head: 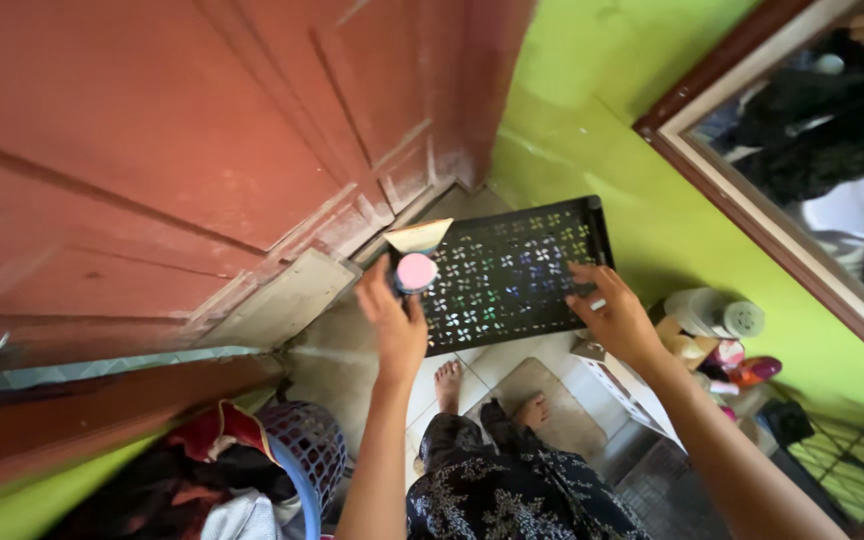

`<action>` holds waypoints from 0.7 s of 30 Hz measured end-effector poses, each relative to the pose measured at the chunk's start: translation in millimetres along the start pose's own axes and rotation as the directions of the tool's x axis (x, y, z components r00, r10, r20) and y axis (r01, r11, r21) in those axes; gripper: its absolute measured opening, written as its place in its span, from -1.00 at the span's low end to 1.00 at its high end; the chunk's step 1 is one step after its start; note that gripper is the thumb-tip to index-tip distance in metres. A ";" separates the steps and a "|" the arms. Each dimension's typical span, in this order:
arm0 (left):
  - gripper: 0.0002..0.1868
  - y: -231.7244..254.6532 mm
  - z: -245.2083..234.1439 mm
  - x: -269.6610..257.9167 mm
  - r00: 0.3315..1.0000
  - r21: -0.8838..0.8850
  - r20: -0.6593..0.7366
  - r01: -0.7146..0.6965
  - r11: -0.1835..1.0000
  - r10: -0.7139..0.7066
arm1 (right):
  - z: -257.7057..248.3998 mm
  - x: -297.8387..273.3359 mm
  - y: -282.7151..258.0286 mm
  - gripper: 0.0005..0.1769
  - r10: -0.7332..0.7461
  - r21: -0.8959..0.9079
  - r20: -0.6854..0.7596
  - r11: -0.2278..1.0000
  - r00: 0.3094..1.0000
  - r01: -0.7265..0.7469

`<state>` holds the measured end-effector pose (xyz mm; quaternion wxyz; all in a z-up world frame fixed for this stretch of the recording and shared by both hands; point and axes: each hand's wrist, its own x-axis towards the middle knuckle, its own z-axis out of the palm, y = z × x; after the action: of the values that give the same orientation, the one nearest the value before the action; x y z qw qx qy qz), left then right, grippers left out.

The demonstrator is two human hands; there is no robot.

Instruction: The person organizes various household items on a black rolling cart and a small white stool. They place packets, bottles, and small containers onto the cart shelves and arrange toiletries and brushes on the stool.

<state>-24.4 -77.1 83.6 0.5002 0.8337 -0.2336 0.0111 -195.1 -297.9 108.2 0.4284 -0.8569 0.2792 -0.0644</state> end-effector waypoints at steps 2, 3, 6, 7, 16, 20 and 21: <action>-0.30 2.4 0.8 -7.4 0.997 0.004 -0.076 0.016 1.000 -0.016 | 5.3 -1.9 14.1 -0.53 0.055 0.059 -0.004 0.997 0.998 -0.055; -0.31 5.2 1.4 -15.4 0.991 -0.042 -0.113 0.068 0.997 -0.073 | 5.9 -4.5 22.0 -0.53 0.088 0.086 -0.009 0.993 0.996 -0.087; -0.38 21.3 14.3 -44.8 0.986 -0.001 -0.165 -0.003 1.000 0.002 | 6.5 -12.0 46.4 -0.57 0.073 0.197 -0.030 0.978 0.997 -0.066; -0.40 28.2 24.1 -52.6 0.983 0.039 -0.170 -0.068 0.997 0.074 | 3.8 -15.2 55.3 -0.60 0.135 0.249 -0.028 0.961 0.991 -0.124; -0.59 122.0 182.8 -114.9 0.829 -0.352 0.412 -0.238 0.905 0.378 | -58.3 -71.1 175.7 -0.71 0.398 0.586 -0.261 0.789 0.880 -0.183; -0.62 140.6 240.3 -128.3 0.707 -0.386 0.637 -0.054 0.921 0.308 | -83.2 -90.5 264.7 -0.59 0.656 0.516 -0.410 0.740 0.634 -0.432; -0.63 140.6 251.4 -131.6 0.691 -0.363 0.663 -0.039 0.931 0.288 | -85.5 -93.5 289.4 -0.50 0.743 0.505 -0.424 0.669 0.518 -0.546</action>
<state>-252.0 -293.2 41.5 0.4978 0.6564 -0.4799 -0.3016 -425.6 -445.7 -49.3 0.4372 -0.5424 0.6865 -0.2084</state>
